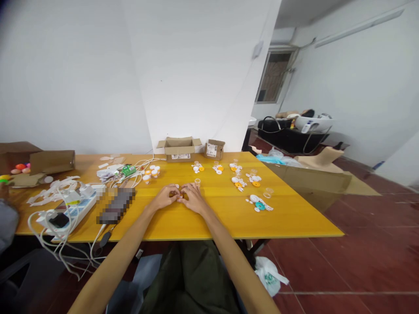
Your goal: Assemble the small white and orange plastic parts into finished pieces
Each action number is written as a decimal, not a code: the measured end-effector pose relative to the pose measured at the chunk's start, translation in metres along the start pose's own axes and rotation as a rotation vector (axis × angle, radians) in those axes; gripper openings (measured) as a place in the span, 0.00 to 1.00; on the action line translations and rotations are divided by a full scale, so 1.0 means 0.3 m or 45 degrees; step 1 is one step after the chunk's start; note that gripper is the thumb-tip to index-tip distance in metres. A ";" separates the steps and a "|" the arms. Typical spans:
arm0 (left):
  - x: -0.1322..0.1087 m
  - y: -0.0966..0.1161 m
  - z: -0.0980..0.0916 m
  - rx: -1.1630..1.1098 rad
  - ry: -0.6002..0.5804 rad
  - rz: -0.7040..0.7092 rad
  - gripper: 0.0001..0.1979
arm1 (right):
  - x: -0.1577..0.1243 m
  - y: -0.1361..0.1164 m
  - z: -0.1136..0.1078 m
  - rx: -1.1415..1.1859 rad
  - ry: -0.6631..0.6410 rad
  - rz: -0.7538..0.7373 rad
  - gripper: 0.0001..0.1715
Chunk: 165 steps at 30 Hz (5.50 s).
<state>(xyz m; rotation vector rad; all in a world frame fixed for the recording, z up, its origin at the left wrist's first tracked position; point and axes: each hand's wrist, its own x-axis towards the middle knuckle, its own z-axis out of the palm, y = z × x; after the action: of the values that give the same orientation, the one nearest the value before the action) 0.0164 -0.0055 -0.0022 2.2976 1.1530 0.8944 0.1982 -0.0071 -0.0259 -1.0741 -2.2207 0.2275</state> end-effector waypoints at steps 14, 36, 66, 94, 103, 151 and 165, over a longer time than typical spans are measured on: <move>0.000 0.000 -0.001 0.004 -0.010 0.022 0.07 | 0.000 0.002 -0.002 0.013 0.000 -0.018 0.05; 0.007 -0.006 -0.011 0.034 0.082 0.004 0.07 | 0.002 -0.001 0.002 0.023 -0.001 0.020 0.06; 0.006 -0.089 0.007 0.305 0.100 -0.057 0.12 | 0.003 0.000 0.003 0.049 0.055 -0.015 0.11; -0.017 -0.007 -0.014 0.251 -0.025 0.000 0.11 | 0.006 0.008 0.007 -0.260 0.225 0.099 0.10; -0.021 0.009 -0.016 0.279 -0.087 -0.037 0.10 | 0.002 0.006 0.021 -0.389 0.131 0.192 0.18; -0.019 0.009 -0.013 0.232 -0.080 -0.034 0.07 | 0.032 0.046 0.004 0.820 0.361 0.321 0.17; -0.024 0.022 0.002 0.261 0.047 -0.022 0.10 | 0.030 0.035 -0.011 1.153 0.173 0.350 0.22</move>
<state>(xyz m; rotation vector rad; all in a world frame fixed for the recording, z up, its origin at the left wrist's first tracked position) 0.0173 -0.0152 -0.0013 2.4365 1.3340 0.8504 0.2027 0.0060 -0.0234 -0.8171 -1.5369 1.1132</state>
